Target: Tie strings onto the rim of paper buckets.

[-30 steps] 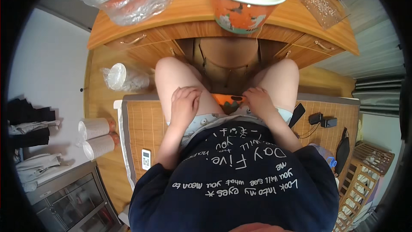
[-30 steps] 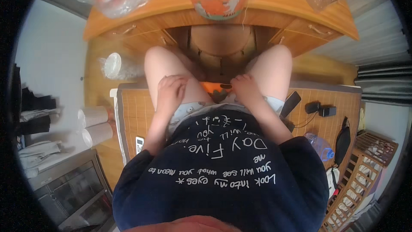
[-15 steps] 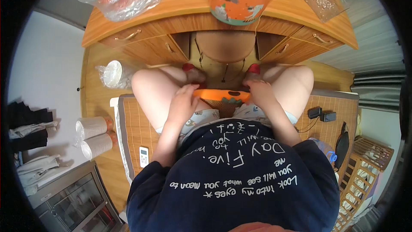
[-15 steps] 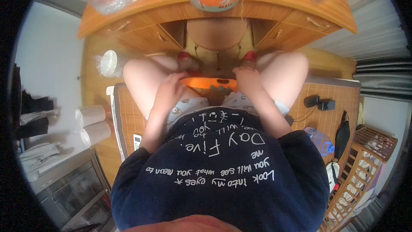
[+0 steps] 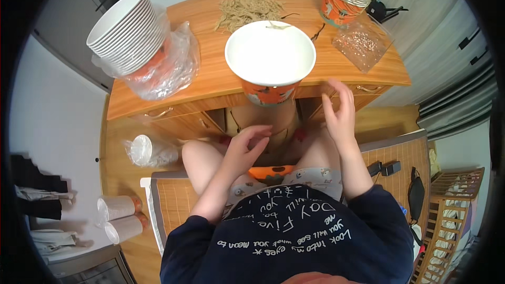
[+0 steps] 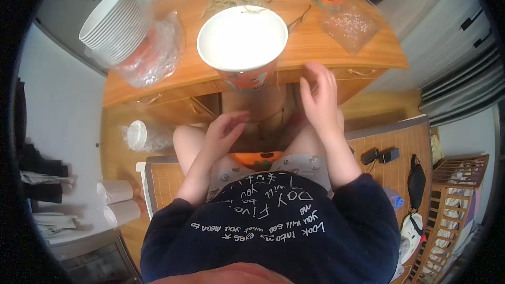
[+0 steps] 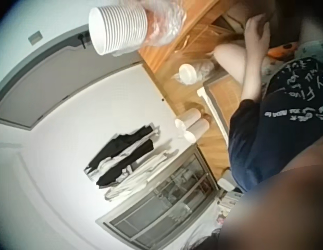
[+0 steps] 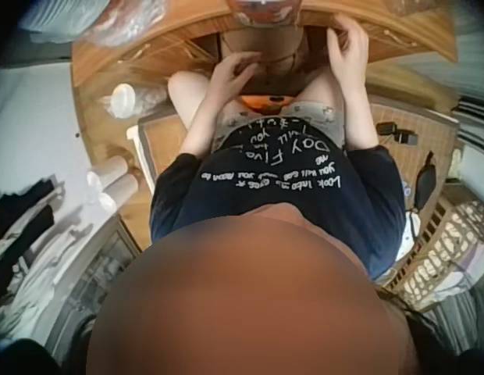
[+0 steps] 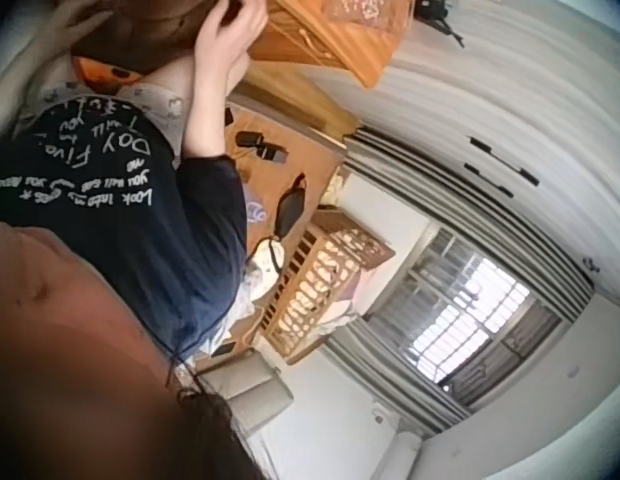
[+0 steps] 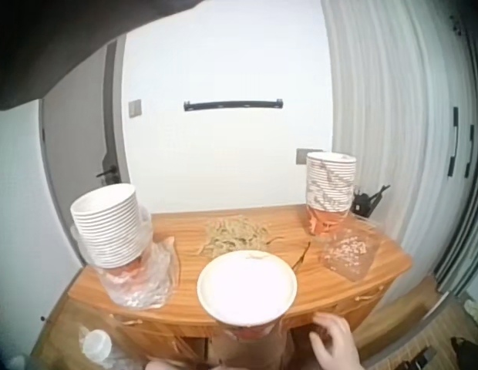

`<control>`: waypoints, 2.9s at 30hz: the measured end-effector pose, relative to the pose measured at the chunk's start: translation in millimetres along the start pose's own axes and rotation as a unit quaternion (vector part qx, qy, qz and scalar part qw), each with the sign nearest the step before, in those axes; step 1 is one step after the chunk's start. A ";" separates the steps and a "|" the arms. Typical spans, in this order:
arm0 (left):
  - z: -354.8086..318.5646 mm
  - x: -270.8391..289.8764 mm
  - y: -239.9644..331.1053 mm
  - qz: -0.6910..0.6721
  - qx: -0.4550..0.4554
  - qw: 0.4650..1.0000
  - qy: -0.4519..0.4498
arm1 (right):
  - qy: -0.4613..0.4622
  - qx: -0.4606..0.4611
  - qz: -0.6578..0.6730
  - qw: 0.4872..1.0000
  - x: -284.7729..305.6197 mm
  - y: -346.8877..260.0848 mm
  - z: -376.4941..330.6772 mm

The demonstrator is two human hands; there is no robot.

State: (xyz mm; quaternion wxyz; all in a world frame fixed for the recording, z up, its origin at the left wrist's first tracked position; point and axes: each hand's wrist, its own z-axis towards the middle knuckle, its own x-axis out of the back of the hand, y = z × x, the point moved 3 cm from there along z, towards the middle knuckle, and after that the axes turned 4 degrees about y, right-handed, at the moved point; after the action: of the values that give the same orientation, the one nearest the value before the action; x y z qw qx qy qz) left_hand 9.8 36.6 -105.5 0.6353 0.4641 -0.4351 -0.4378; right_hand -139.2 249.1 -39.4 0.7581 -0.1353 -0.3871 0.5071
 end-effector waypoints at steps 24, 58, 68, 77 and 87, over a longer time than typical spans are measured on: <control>47.7 -18.4 25.3 -0.258 0.038 0.965 -0.026 | -0.240 -0.268 0.449 0.818 -28.8 -17.6 4.8; 33.4 -35.6 62.5 -0.452 -0.030 0.889 -0.064 | -0.186 0.242 0.010 0.952 19.1 -98.7 -35.0; 15.6 -13.2 38.7 -0.377 -0.042 0.925 -0.034 | -0.232 0.223 -0.020 0.947 -3.2 -101.3 -25.6; 22.2 2.5 41.5 -0.443 -0.019 0.893 -0.083 | -0.270 0.197 0.051 0.941 -25.9 -96.6 -29.1; 20.4 -3.0 47.9 -0.444 -0.086 0.871 -0.192 | -0.049 0.232 0.101 0.966 -22.8 -102.7 -30.2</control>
State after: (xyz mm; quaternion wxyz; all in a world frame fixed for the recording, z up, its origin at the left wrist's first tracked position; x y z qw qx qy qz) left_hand -3.2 44.1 -55.6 0.3156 0.4589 -0.2572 -0.7897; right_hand -53.4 188.6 -8.3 0.6941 0.0307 -0.2795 0.6627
